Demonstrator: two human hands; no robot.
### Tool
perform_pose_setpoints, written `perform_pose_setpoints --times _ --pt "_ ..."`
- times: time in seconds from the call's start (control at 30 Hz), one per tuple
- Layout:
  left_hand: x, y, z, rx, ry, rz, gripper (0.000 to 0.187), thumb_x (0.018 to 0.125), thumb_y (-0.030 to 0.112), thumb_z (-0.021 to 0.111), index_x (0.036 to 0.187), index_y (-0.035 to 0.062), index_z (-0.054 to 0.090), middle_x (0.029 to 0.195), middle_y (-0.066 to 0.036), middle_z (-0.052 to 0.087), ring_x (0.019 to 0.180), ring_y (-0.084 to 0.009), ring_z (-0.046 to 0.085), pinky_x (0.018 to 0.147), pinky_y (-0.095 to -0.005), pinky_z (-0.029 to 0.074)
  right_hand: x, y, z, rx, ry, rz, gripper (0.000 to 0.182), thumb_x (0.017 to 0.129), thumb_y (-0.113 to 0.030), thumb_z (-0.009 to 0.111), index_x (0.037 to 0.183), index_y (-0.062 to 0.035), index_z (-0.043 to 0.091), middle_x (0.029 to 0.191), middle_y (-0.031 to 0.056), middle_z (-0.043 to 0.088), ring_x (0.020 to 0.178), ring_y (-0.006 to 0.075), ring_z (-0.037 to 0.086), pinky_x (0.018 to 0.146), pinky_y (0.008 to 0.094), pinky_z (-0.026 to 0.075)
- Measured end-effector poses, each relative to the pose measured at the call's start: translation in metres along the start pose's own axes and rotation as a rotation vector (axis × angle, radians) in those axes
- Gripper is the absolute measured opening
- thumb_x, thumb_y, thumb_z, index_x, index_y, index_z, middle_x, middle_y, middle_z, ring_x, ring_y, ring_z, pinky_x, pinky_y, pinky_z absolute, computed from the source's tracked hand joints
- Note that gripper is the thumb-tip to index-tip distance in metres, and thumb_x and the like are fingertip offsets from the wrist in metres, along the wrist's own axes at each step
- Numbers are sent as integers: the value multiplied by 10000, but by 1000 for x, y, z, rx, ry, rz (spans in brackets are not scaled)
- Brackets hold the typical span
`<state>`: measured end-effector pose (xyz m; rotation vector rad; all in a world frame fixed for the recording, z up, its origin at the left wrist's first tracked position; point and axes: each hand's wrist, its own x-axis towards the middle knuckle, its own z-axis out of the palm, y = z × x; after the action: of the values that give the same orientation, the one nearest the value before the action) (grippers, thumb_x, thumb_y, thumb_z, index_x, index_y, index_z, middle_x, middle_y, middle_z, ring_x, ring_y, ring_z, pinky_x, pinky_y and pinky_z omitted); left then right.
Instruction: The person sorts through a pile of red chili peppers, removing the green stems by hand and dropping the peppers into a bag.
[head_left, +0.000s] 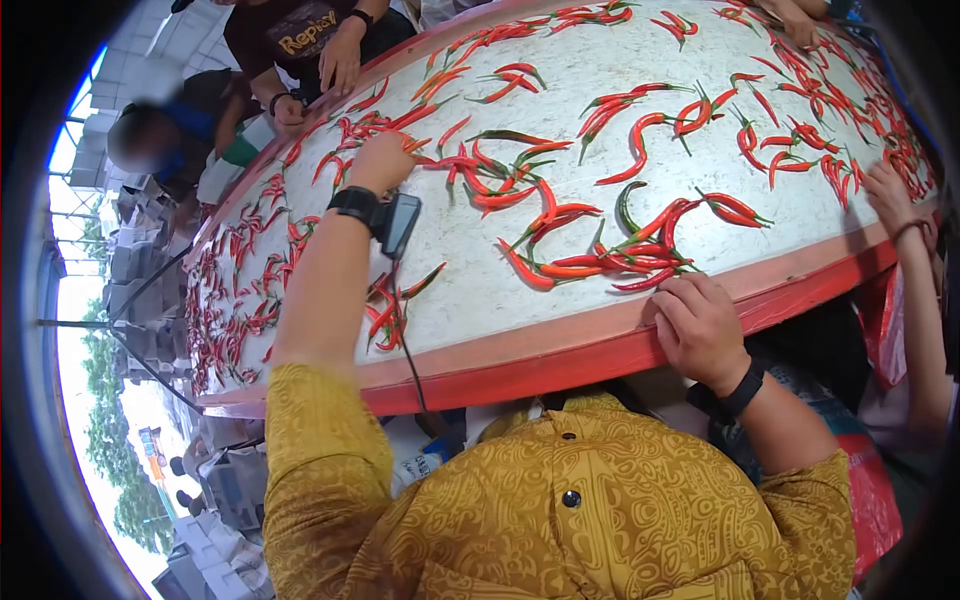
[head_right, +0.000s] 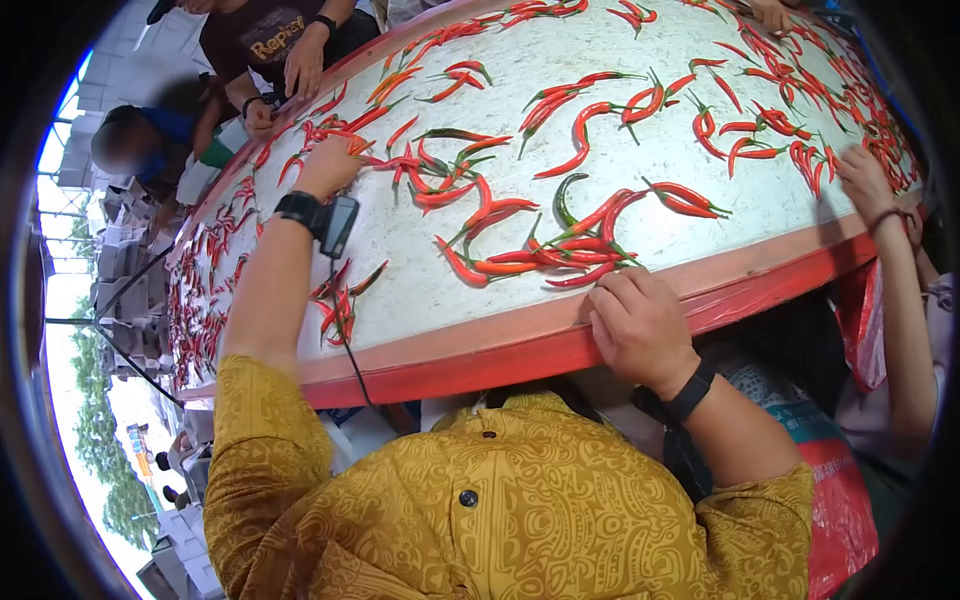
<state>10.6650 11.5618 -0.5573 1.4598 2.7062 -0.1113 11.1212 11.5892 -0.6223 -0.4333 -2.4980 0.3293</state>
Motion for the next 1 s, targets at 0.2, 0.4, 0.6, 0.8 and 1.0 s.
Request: perform_pose_setpoints --times 0.2,0.4,0.6,0.8,1.0 --pt "-50 90 6 -307 30 354 305 762 354 679 914 90 674 845 -171 663 829 -340 638 726 -420 500 -11 30 -16 3 -2 -33 189 692 -77 630 873 -44 587 924 84 595 866 263 569 718 380 459" --pt "-69 124 35 -72 -11 305 290 807 281 626 1069 160 655 959 -153 669 889 -339 640 765 -451 502 -21 55 -37 -33 45 -34 155 705 -64 619 854 -52 578 907 69 595 851 256 559 735 372 452" --pt "-103 133 12 -97 148 236 343 804 243 645 1132 146 629 867 -146 681 786 -323 658 694 -422 513 -30 86 -50 -39 47 -51 118 735 -61 610 849 -53 582 901 66 597 858 257 557 738 371 456" --pt "-153 229 46 -234 -18 384 306 796 261 667 1080 147 657 796 -150 665 734 -346 637 649 -447 494 -43 116 -64 -45 47 -49 100 745 -62 609 841 -49 589 893 71 602 860 261 560 746 373 459" --pt "-141 178 25 68 34 94 146 775 175 618 900 104 641 826 -157 667 807 -338 652 684 -468 502 -53 145 -79 -52 35 -46 105 747 -64 607 849 -45 595 892 79 610 868 263 565 759 379 458"
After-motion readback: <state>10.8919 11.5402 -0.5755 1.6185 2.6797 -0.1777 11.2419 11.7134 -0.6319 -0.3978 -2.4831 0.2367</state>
